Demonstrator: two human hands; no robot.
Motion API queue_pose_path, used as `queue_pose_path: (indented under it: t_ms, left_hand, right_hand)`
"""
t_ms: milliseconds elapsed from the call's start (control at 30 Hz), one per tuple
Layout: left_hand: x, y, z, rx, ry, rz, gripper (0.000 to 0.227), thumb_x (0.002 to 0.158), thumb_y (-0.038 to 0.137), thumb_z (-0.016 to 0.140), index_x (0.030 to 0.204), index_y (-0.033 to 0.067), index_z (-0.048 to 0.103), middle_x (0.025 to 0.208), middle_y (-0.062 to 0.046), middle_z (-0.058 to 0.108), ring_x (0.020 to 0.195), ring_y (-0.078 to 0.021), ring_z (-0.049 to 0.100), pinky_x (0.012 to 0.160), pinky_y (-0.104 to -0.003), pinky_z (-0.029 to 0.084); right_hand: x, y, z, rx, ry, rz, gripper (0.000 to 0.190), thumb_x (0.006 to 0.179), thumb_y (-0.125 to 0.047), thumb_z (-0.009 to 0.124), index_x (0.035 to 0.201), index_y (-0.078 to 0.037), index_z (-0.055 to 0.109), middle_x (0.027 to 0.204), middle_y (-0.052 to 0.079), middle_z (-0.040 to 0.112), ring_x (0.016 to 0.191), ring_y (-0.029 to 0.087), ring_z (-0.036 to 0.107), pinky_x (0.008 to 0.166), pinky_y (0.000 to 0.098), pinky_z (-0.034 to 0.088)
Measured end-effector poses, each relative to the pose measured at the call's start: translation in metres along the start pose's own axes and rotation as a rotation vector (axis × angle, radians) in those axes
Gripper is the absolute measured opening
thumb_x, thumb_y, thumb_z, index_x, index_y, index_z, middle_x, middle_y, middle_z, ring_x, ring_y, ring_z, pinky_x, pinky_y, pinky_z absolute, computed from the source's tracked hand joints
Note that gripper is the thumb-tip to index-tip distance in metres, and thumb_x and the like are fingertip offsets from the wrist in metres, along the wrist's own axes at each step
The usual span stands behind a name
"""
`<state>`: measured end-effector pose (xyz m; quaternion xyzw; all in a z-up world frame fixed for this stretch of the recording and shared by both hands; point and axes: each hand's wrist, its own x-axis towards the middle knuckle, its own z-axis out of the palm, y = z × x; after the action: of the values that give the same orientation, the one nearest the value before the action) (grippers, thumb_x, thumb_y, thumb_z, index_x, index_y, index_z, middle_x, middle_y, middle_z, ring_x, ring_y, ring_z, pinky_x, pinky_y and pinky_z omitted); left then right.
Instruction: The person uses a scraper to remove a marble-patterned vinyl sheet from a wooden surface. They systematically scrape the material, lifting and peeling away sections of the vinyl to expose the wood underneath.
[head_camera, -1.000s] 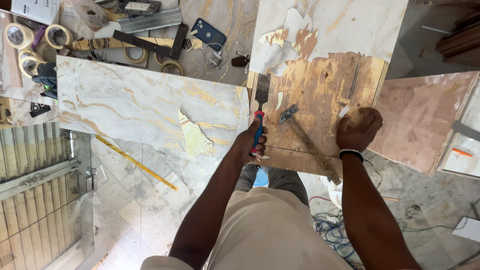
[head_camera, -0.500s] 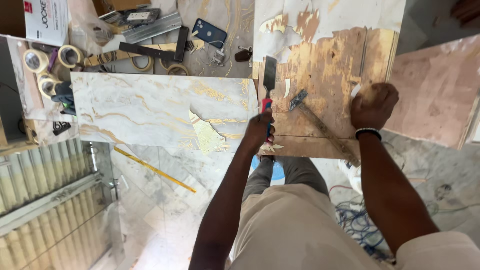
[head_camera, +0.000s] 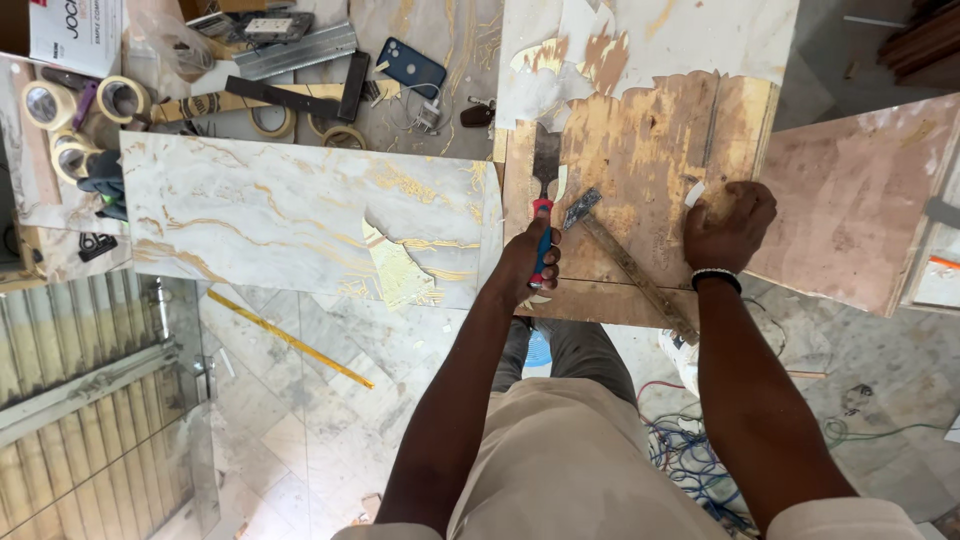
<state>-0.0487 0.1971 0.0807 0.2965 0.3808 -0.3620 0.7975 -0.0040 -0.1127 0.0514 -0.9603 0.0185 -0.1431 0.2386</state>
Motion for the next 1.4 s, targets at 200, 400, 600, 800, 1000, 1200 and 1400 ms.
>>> queue_pose_path:
  t_ms: [200, 400, 600, 800, 1000, 1200, 1400]
  left_hand:
    - [0.03, -0.017, -0.009, -0.057, -0.017, 0.089, 0.049, 0.104, 0.057, 0.048, 0.094, 0.0106, 0.055, 0.068, -0.002, 0.051, 0.055, -0.0156, 0.05, 0.051, -0.031, 0.046]
    - [0.032, -0.017, -0.007, -0.084, 0.006, 0.077, 0.047, 0.103, 0.059, 0.047, 0.092, 0.0137, 0.054, 0.068, 0.002, 0.049, 0.052, -0.0116, 0.044, 0.046, -0.027, 0.04]
    - [0.037, -0.022, -0.001, -0.19, -0.091, 0.06, 0.045, 0.103, 0.058, 0.049, 0.09, 0.015, 0.052, 0.066, 0.002, 0.046, 0.051, -0.0104, 0.042, 0.044, -0.026, 0.038]
    - [0.069, -0.018, -0.015, -0.074, 0.01, 0.187, 0.047, 0.106, 0.055, 0.05, 0.096, 0.0093, 0.056, 0.076, -0.002, 0.057, 0.062, -0.0127, 0.053, 0.056, -0.027, 0.047]
    - [0.065, -0.031, -0.009, -0.274, -0.221, 0.13, 0.046, 0.103, 0.059, 0.053, 0.092, 0.0146, 0.052, 0.066, 0.002, 0.046, 0.051, -0.0101, 0.042, 0.046, -0.026, 0.039]
    - [0.075, -0.014, -0.007, -0.184, -0.17, 0.143, 0.048, 0.101, 0.06, 0.052, 0.086, 0.0145, 0.055, 0.062, 0.001, 0.048, 0.049, -0.0127, 0.044, 0.045, -0.027, 0.04]
    - [0.086, -0.013, -0.016, -0.135, -0.131, 0.16, 0.056, 0.105, 0.063, 0.054, 0.076, 0.0151, 0.05, 0.058, 0.004, 0.045, 0.046, -0.0109, 0.042, 0.042, -0.026, 0.039]
  right_hand:
    - [-0.006, 0.002, -0.001, -0.014, 0.014, 0.007, 0.04, 0.09, -0.011, 0.075, 0.125, -0.003, 0.058, 0.134, 0.019, 0.05, 0.128, 0.04, 0.05, 0.108, 0.0496, 0.047]
    - [-0.044, -0.037, -0.022, 0.298, 0.247, -0.015, 0.052, 0.113, -0.046, 0.055, 0.135, 0.002, 0.056, 0.136, 0.023, 0.056, 0.136, 0.039, 0.052, 0.12, 0.0528, 0.04]
    - [-0.113, -0.152, -0.004, 0.663, 0.256, -0.034, 0.069, 0.112, -0.062, 0.034, 0.137, -0.001, 0.054, 0.138, 0.017, 0.058, 0.138, 0.034, 0.054, 0.124, 0.0504, 0.041]
    - [-0.075, -0.2, 0.055, 0.735, 0.116, -0.006, 0.065, 0.11, -0.059, 0.044, 0.142, -0.002, 0.051, 0.141, 0.017, 0.056, 0.142, 0.032, 0.051, 0.125, 0.0474, 0.038]
    - [-0.14, -0.171, 0.006, 0.827, 0.15, -0.002, 0.068, 0.11, -0.061, 0.042, 0.143, -0.002, 0.047, 0.143, 0.017, 0.052, 0.137, 0.028, 0.053, 0.121, 0.0448, 0.04]
    - [-0.08, -0.213, 0.071, 0.869, 0.293, 0.217, 0.074, 0.106, -0.064, 0.05, 0.144, 0.0, 0.053, 0.139, 0.013, 0.057, 0.127, 0.025, 0.058, 0.111, 0.0413, 0.047]
    - [-0.068, -0.218, 0.046, 0.849, 0.081, 0.028, 0.067, 0.105, -0.058, 0.057, 0.144, -0.003, 0.052, 0.138, 0.012, 0.054, 0.113, 0.02, 0.055, 0.099, 0.0338, 0.048]
